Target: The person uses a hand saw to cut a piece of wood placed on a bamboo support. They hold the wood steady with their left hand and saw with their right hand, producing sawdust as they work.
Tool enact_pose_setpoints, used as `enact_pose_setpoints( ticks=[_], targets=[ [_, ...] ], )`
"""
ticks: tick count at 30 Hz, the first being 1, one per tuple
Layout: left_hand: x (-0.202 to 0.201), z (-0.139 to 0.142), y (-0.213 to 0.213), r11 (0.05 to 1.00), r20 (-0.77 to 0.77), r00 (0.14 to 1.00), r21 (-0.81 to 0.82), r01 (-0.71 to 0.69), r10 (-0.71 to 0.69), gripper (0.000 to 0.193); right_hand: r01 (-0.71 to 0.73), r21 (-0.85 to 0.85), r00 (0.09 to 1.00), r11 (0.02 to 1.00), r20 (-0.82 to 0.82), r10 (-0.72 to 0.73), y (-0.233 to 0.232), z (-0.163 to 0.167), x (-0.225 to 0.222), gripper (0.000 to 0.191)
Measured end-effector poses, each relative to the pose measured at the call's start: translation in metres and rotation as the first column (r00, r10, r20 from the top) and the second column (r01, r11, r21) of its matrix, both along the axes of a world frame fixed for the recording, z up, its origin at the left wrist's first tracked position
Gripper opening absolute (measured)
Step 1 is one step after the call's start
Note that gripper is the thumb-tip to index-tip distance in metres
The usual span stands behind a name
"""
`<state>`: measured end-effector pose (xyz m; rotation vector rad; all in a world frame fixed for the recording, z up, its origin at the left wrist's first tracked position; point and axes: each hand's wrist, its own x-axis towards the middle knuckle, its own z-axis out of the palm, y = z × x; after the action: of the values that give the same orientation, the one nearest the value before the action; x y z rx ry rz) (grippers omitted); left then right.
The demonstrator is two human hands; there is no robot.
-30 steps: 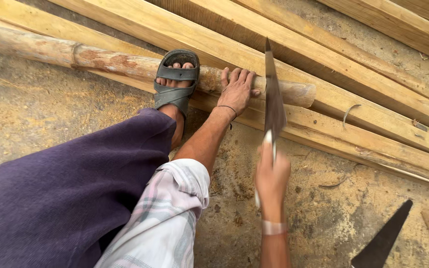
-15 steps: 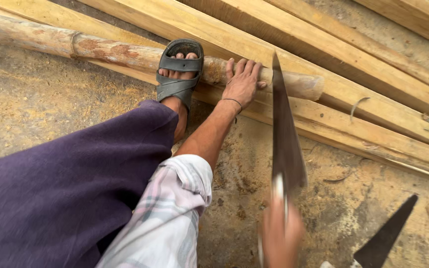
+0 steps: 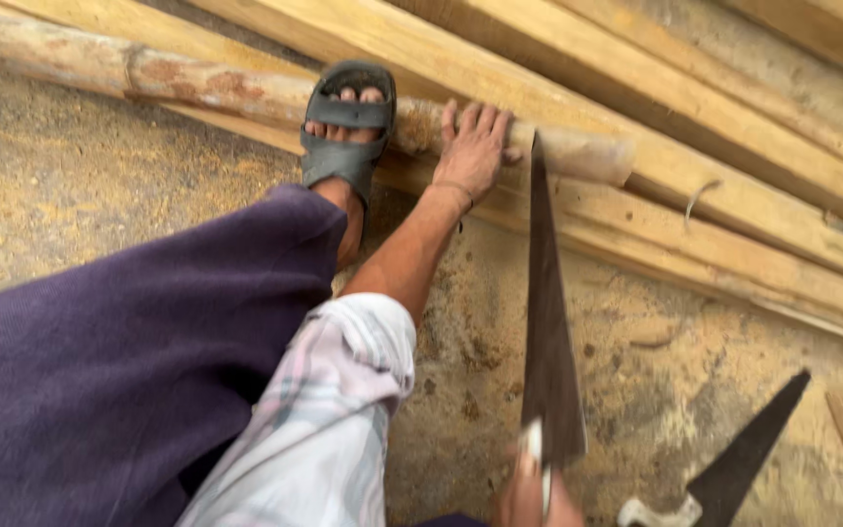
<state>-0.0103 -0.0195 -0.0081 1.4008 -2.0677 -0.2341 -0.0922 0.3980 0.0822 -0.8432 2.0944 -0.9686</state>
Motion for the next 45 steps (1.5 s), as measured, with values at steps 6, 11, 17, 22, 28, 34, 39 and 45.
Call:
enact_pose_setpoints(
  ticks=[6, 11, 17, 22, 28, 34, 39, 45],
  targets=[
    [0.007, 0.01, 0.003, 0.989, -0.062, 0.997, 0.139, 0.055, -0.047, 0.056, -0.224, -0.123, 0.958, 0.967, -0.21, 0.195, -0.187, 0.064, 0.029, 0.042],
    [0.01, 0.011, 0.003, 0.994, -0.031, 0.999, 0.107, 0.03, -0.027, 0.056, -0.119, -0.043, 0.987, 0.992, -0.11, 0.113, -0.17, 0.04, 0.025, 0.046],
    [0.003, 0.004, 0.003, 0.995, -0.041, 0.999, 0.098, 0.023, -0.019, 0.054, 0.05, 0.028, 0.991, 0.998, 0.122, -0.053, -0.008, -0.011, -0.011, 0.039],
    [0.005, 0.01, 0.007, 0.992, -0.036, 0.999, 0.128, 0.009, -0.005, 0.056, -0.128, -0.073, 0.985, 0.989, -0.123, 0.118, -0.125, 0.026, 0.008, 0.045],
    [0.01, 0.018, 0.005, 0.986, -0.037, 0.998, 0.16, 0.047, -0.042, 0.054, -0.172, -0.164, 0.977, 0.972, -0.156, 0.146, -0.192, 0.042, 0.025, 0.044],
    [0.008, 0.003, 0.004, 0.997, 0.004, 1.0, 0.079, -0.003, 0.003, 0.057, 0.068, 0.032, 0.998, 0.997, -0.005, -0.067, -0.023, -0.021, 0.006, 0.044],
    [0.004, 0.009, 0.006, 0.989, -0.035, 0.999, 0.149, 0.018, -0.013, 0.055, 0.054, -0.035, 0.997, 0.998, 0.048, -0.052, -0.08, 0.044, 0.025, 0.037],
    [0.009, 0.015, 0.002, 0.996, -0.038, 0.999, 0.087, 0.002, 0.001, 0.059, -0.136, -0.125, 0.99, 0.983, -0.055, 0.13, -0.206, 0.079, 0.045, 0.044]
  ],
)
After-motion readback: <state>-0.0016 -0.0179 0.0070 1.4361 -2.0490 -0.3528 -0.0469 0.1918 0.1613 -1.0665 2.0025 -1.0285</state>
